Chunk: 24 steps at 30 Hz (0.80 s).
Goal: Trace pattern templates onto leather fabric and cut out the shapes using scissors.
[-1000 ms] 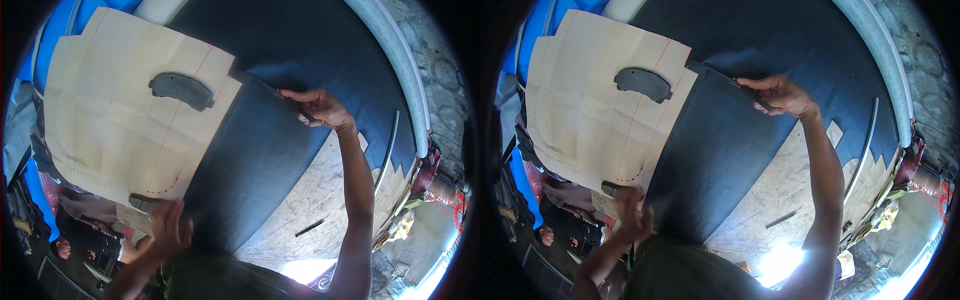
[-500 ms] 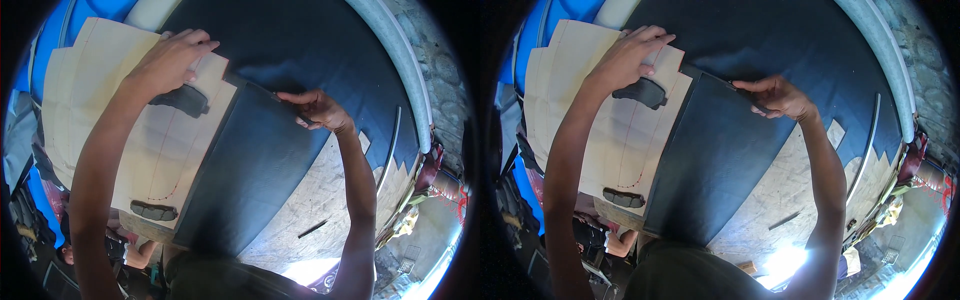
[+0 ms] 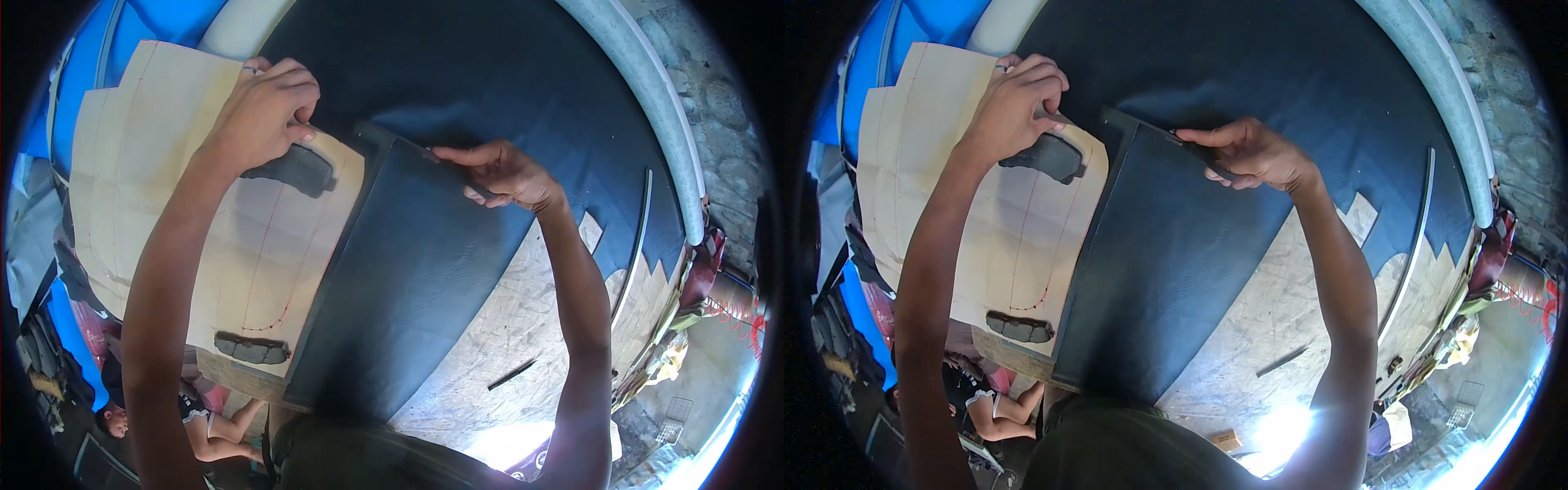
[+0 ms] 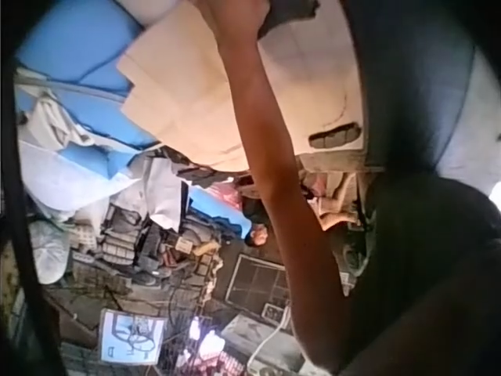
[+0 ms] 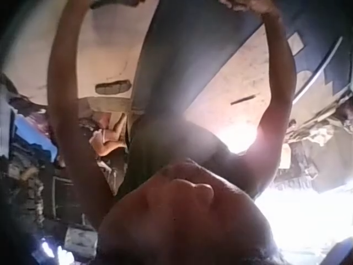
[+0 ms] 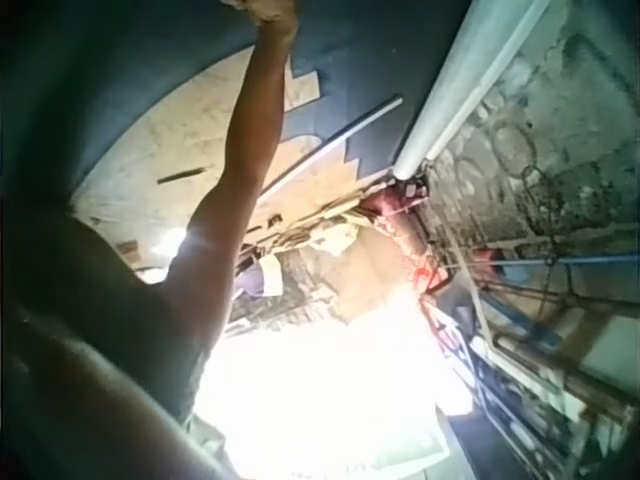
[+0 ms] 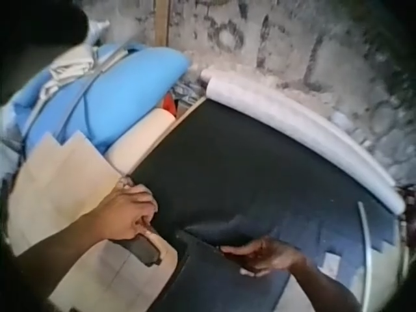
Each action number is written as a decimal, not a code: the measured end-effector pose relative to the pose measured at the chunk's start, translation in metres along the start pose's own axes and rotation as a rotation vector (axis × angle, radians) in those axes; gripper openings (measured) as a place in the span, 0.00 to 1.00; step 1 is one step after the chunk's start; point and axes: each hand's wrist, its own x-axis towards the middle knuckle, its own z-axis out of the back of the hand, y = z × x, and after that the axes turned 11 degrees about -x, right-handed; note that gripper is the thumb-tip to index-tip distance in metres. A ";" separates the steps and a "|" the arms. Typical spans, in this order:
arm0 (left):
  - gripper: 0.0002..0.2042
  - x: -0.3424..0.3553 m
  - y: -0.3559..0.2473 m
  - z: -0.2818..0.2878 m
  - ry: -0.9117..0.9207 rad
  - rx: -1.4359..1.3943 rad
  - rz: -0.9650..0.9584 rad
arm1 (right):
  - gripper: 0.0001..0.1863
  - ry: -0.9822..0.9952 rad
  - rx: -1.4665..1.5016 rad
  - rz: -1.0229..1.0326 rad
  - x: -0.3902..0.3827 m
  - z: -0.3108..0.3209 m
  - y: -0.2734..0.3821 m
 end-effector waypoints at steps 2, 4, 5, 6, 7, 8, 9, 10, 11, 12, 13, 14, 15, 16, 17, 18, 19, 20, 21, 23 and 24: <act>0.18 0.001 0.000 0.000 0.021 -0.005 0.032 | 0.28 0.003 0.008 -0.017 0.000 0.001 0.000; 0.19 0.001 0.001 0.000 0.030 -0.008 0.049 | 0.28 0.006 0.011 -0.025 0.002 0.001 0.001; 0.18 0.001 0.001 0.000 0.042 -0.005 0.055 | 0.28 0.010 0.015 -0.022 0.004 0.000 0.001; 0.18 0.001 0.001 0.001 0.054 -0.001 0.060 | 0.28 0.014 0.018 -0.019 0.006 -0.001 0.001; 0.17 0.001 0.001 0.001 0.065 0.003 0.065 | 0.28 0.017 0.021 -0.014 0.007 -0.002 0.002; 0.17 0.001 0.000 0.002 0.076 0.007 0.068 | 0.29 0.019 0.023 -0.009 0.007 -0.003 0.002; 0.17 0.001 -0.001 0.004 0.075 0.010 0.066 | 0.29 0.018 0.022 -0.005 0.006 -0.004 0.003; 0.16 0.002 -0.004 0.004 0.055 0.024 0.066 | 0.29 0.000 0.003 -0.028 0.005 -0.004 0.003; 0.15 0.003 -0.007 0.004 0.034 0.038 0.063 | 0.30 -0.021 -0.016 -0.050 0.002 -0.005 0.003; 0.15 0.004 -0.011 0.003 0.013 0.051 0.057 | 0.30 -0.045 -0.036 -0.071 -0.002 -0.007 0.003; 0.16 0.004 -0.017 0.002 -0.009 0.064 0.048 | 0.30 -0.072 -0.056 -0.092 -0.010 -0.011 0.004; 0.16 0.001 -0.020 0.001 -0.013 0.071 0.042 | 0.32 -0.114 -0.044 -0.099 -0.018 -0.020 0.005; 0.18 -0.003 -0.023 0.000 -0.100 0.101 0.031 | 0.33 -0.161 -0.037 -0.103 -0.033 -0.035 0.007; 0.20 -0.008 -0.027 0.000 -0.190 0.133 0.022 | 0.33 -0.166 -0.047 -0.091 -0.050 -0.051 0.004; 0.23 -0.014 -0.030 0.000 -0.280 0.163 0.013 | 0.34 -0.311 -0.152 -0.037 -0.073 -0.071 -0.007; 0.25 -0.020 -0.035 0.002 -0.370 0.190 0.002 | 0.35 -0.459 -0.256 0.018 -0.099 -0.093 -0.019; 0.26 -0.032 -0.045 0.008 -0.370 0.169 0.017 | 0.36 -0.593 -0.359 0.016 -0.127 -0.118 -0.032; 0.28 -0.053 -0.056 0.015 -0.368 0.152 0.038 | 0.36 -0.722 -0.459 0.016 -0.150 -0.149 -0.041; 0.28 -0.073 -0.065 0.017 -0.373 0.158 0.028 | 0.35 -0.921 -0.476 -0.124 -0.168 -0.186 -0.045; 0.22 -0.122 -0.083 0.021 -0.350 0.048 0.068 | 0.33 -1.195 -0.437 -0.327 -0.203 -0.235 -0.077; 0.19 -0.149 -0.087 0.018 -0.340 0.011 0.082 | 0.31 -1.269 -0.480 -0.324 -0.217 -0.249 -0.098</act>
